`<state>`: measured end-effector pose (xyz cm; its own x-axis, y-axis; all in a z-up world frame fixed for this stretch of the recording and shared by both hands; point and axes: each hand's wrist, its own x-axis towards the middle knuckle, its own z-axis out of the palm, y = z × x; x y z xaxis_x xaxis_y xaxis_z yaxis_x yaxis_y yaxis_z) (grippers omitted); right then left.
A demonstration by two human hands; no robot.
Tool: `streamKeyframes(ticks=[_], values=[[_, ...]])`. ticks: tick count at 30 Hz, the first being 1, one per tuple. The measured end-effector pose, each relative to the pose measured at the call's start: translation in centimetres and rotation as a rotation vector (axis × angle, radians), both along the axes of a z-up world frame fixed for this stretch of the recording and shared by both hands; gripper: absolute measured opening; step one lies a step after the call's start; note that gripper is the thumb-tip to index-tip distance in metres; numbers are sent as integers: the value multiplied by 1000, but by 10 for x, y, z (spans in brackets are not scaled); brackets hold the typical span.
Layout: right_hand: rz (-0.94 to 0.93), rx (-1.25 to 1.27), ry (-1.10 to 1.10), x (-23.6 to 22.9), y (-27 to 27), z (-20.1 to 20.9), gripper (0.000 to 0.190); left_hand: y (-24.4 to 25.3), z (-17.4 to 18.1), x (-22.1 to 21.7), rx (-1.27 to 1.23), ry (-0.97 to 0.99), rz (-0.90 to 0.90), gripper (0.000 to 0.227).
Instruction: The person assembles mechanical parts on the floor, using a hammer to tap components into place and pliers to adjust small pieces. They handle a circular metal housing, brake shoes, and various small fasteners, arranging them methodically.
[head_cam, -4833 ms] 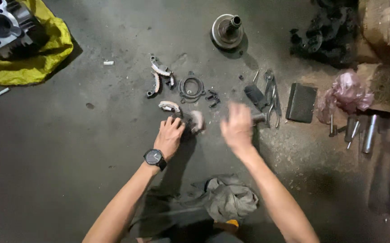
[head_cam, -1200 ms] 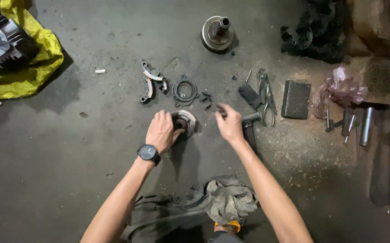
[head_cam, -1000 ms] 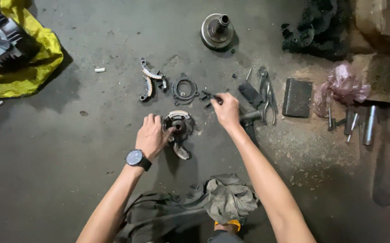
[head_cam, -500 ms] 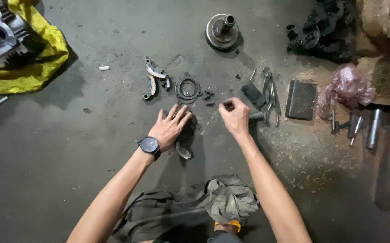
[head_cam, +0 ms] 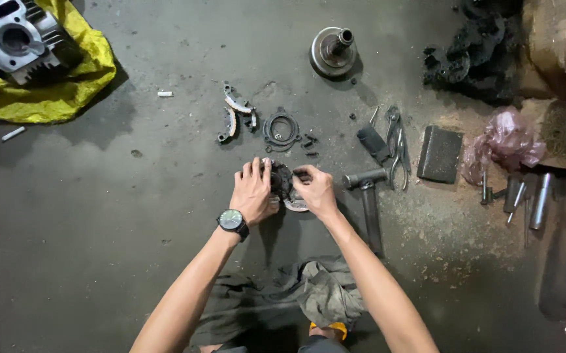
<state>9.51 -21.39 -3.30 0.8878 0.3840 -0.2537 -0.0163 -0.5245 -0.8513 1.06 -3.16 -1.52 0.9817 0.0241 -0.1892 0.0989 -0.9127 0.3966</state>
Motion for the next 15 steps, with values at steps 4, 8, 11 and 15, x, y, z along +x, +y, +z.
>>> streamKeyframes(ticks=[4, 8, 11, 15], values=[[143, -30, -305, 3, 16, 9, 19, -1, -1, -1, 0, -18, -6, 111], [252, -21, -490, 4, 14, -3, 18, -1, 5, -1, -1, -17, -9, 111], [233, -46, -471, 2, 10, -5, 18, 0, 6, 0, 4, 11, -6, 112], [261, -23, -512, 0, 11, -1, 19, -1, 1, -1, -7, -15, -4, 112]])
